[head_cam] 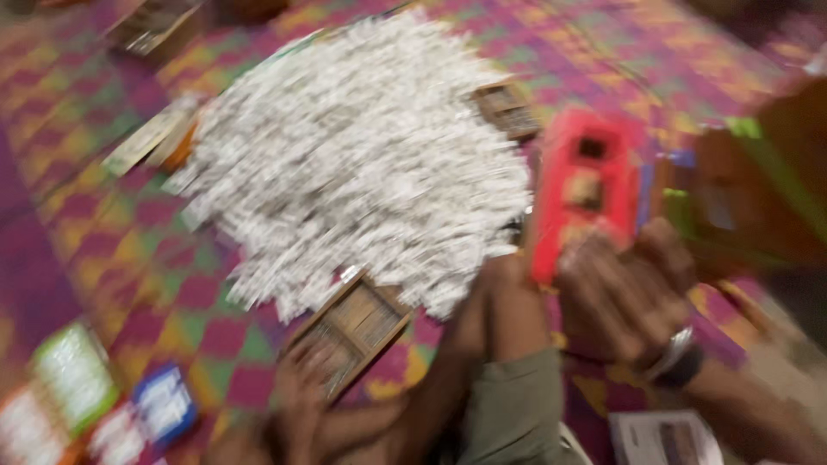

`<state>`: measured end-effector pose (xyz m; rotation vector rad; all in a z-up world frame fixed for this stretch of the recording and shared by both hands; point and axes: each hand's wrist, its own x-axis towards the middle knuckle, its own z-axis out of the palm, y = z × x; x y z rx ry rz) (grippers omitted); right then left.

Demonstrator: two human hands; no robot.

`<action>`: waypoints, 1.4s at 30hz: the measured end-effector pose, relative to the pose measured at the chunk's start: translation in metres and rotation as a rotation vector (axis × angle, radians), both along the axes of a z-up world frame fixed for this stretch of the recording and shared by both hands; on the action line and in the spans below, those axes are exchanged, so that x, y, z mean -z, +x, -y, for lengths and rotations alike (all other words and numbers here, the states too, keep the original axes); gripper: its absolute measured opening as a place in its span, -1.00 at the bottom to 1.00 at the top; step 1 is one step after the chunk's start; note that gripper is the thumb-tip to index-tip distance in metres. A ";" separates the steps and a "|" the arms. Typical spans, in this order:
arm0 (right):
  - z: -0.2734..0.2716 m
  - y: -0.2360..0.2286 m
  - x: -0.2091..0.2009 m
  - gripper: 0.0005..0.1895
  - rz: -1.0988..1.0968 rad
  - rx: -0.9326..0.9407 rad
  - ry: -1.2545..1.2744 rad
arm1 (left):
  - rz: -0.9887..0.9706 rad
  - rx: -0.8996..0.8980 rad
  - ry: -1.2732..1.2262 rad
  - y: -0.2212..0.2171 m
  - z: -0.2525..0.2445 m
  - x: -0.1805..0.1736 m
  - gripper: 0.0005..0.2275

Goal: The person sits on a patterned mat and assembles electrical sockets by inserting white plastic socket inserts into colored plastic frames. They pick up inserts from a large pile, align them in the frames, and place the completed units aside. A cordless drill and a small wooden box of screws are visible nearby.

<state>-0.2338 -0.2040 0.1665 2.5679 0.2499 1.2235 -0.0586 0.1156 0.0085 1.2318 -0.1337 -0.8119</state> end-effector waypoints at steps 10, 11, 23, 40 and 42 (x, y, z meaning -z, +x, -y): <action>-0.241 0.139 0.153 -0.49 -0.421 -0.832 0.060 | -0.145 -0.398 -0.036 0.053 -0.112 0.076 -0.51; -0.249 0.141 0.161 -0.46 -0.431 -0.842 0.077 | -0.106 -0.430 0.183 0.071 -0.128 0.091 -0.46; -0.185 0.130 0.235 -0.62 -0.890 -0.533 0.544 | 0.981 -0.107 1.265 0.196 -0.186 0.176 -0.43; -0.323 0.232 0.291 -0.22 -0.929 -0.180 0.370 | 0.888 -0.140 1.412 0.142 -0.161 0.144 -0.32; -0.330 0.232 0.296 -0.13 -0.997 -0.181 0.451 | 0.884 -0.139 1.404 0.145 -0.163 0.141 -0.29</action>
